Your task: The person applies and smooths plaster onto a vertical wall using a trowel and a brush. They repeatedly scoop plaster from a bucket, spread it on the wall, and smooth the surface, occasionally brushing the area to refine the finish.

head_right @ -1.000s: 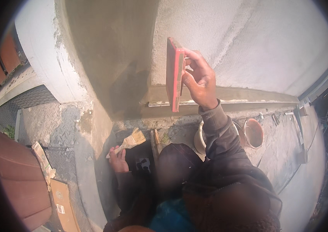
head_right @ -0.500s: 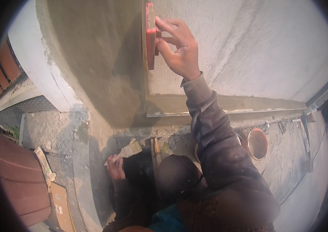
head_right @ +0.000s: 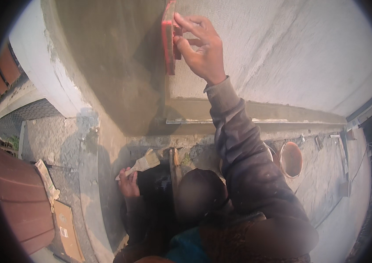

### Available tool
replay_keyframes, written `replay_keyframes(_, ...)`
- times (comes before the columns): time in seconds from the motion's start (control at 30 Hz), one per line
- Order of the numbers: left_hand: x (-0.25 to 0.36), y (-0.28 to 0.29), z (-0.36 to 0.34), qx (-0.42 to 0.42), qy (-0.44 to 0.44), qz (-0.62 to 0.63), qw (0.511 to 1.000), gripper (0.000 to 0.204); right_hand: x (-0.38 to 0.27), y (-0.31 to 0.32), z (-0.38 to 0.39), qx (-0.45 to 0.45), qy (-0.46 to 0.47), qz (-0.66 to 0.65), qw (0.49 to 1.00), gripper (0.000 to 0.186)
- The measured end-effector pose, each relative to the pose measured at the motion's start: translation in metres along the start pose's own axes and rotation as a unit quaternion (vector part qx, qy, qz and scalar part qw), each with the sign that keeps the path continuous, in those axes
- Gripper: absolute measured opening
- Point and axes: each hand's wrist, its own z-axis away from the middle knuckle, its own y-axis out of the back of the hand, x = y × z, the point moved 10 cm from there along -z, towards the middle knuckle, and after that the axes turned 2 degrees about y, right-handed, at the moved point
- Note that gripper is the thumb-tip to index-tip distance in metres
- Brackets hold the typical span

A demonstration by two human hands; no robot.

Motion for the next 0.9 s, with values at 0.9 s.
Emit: replay_keyframes(0.9, -0.008, -0.010, -0.001, -0.024, 0.008, 0.006, 1.000, 0.043, -0.064, -0.058, 0.016, 0.128, 0.113, 0.397, 0.902, 0.047)
